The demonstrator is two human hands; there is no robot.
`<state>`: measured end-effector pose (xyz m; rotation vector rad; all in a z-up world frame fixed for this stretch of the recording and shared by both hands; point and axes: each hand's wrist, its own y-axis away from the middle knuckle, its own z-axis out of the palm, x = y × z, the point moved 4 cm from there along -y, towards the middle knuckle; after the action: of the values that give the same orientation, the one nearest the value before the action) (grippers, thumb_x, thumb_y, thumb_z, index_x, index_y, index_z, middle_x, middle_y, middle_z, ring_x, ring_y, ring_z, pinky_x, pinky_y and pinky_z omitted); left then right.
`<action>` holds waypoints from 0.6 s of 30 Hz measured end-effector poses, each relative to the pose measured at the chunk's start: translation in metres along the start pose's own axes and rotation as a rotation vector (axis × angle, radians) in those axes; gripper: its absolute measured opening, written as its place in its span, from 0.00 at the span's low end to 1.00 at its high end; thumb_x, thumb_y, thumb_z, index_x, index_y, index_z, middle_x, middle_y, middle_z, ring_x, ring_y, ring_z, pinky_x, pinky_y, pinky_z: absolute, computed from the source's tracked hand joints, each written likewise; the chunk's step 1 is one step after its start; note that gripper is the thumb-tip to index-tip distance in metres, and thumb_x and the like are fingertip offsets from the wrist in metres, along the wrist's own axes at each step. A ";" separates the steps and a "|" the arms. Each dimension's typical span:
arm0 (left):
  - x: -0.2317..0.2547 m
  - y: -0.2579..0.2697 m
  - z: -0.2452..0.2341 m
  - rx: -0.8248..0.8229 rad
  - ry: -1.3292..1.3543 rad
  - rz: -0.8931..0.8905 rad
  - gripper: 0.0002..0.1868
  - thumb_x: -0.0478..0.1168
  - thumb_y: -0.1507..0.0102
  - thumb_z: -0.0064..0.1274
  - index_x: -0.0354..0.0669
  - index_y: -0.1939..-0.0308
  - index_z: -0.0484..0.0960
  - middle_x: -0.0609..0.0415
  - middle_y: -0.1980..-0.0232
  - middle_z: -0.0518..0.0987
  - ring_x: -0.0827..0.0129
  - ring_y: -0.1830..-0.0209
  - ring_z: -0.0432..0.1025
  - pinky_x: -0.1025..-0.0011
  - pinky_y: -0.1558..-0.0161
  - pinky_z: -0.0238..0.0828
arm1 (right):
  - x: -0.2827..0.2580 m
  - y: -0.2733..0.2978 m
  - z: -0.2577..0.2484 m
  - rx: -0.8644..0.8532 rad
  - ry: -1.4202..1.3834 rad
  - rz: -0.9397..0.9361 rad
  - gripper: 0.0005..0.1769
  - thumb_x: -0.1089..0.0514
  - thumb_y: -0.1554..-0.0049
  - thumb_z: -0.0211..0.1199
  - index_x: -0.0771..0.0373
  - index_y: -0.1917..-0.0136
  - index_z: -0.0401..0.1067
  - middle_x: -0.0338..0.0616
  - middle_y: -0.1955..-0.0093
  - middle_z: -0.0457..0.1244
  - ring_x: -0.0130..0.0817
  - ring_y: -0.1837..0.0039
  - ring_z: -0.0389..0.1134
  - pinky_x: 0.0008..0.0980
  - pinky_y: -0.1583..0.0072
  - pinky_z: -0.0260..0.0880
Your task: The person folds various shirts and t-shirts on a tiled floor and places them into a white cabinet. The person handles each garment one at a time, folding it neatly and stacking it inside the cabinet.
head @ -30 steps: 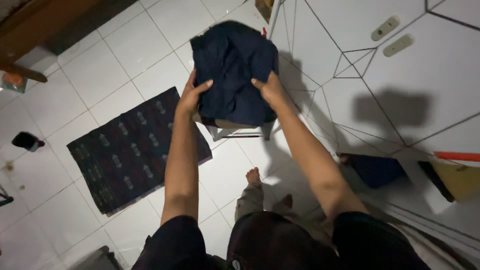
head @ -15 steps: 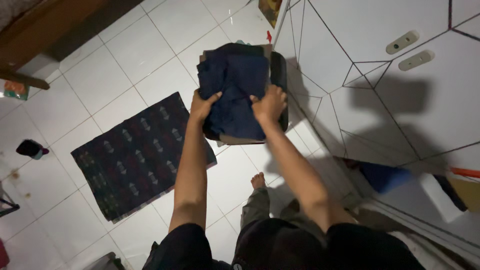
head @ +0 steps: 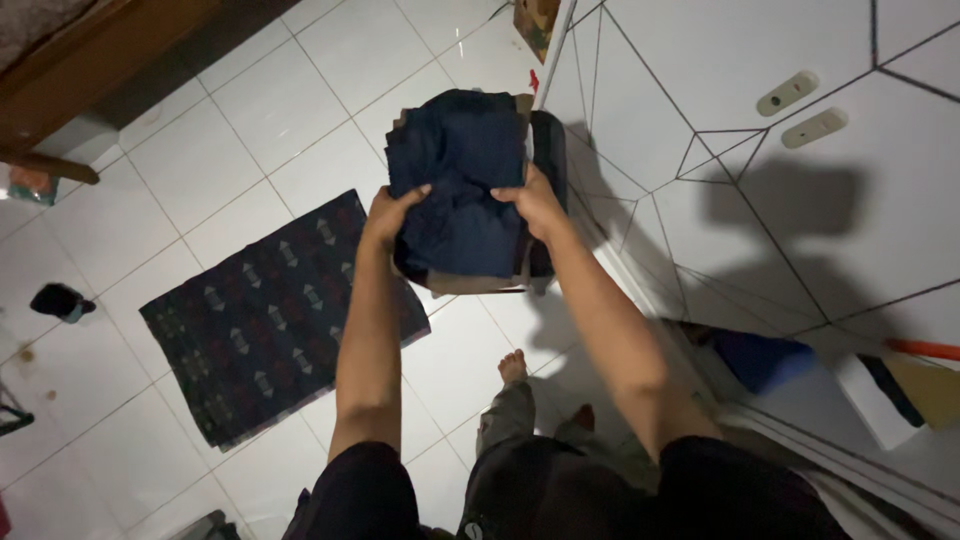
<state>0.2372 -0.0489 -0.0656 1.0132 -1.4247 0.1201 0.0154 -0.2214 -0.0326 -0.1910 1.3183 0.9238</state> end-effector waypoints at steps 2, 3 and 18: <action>0.013 0.020 -0.004 -0.010 0.089 -0.016 0.50 0.55 0.52 0.70 0.25 0.36 0.69 0.38 0.43 0.81 0.55 0.46 0.78 0.63 0.43 0.75 | -0.009 0.011 0.001 -0.006 -0.014 -0.024 0.45 0.72 0.56 0.70 0.70 0.26 0.62 0.53 0.32 0.65 0.43 0.32 0.67 0.38 0.29 0.64; 0.019 0.031 -0.005 -0.023 0.106 -0.006 0.51 0.55 0.51 0.70 0.25 0.34 0.67 0.37 0.42 0.80 0.55 0.45 0.77 0.63 0.42 0.75 | -0.014 0.019 0.001 -0.009 -0.022 -0.035 0.44 0.72 0.55 0.70 0.70 0.26 0.62 0.53 0.32 0.65 0.43 0.32 0.67 0.37 0.29 0.64; 0.017 0.253 0.199 -0.107 -0.163 0.438 0.56 0.51 0.50 0.76 0.24 0.32 0.58 0.30 0.40 0.77 0.50 0.41 0.76 0.63 0.37 0.72 | 0.022 0.301 -0.208 0.299 0.055 -0.066 0.34 0.63 0.50 0.74 0.75 0.32 0.70 0.51 0.38 0.69 0.38 0.39 0.70 0.37 0.34 0.68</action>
<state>-0.0669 -0.0317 0.0408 0.6215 -1.7686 0.2826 -0.3412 -0.1431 -0.0016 -0.0277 1.4747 0.6602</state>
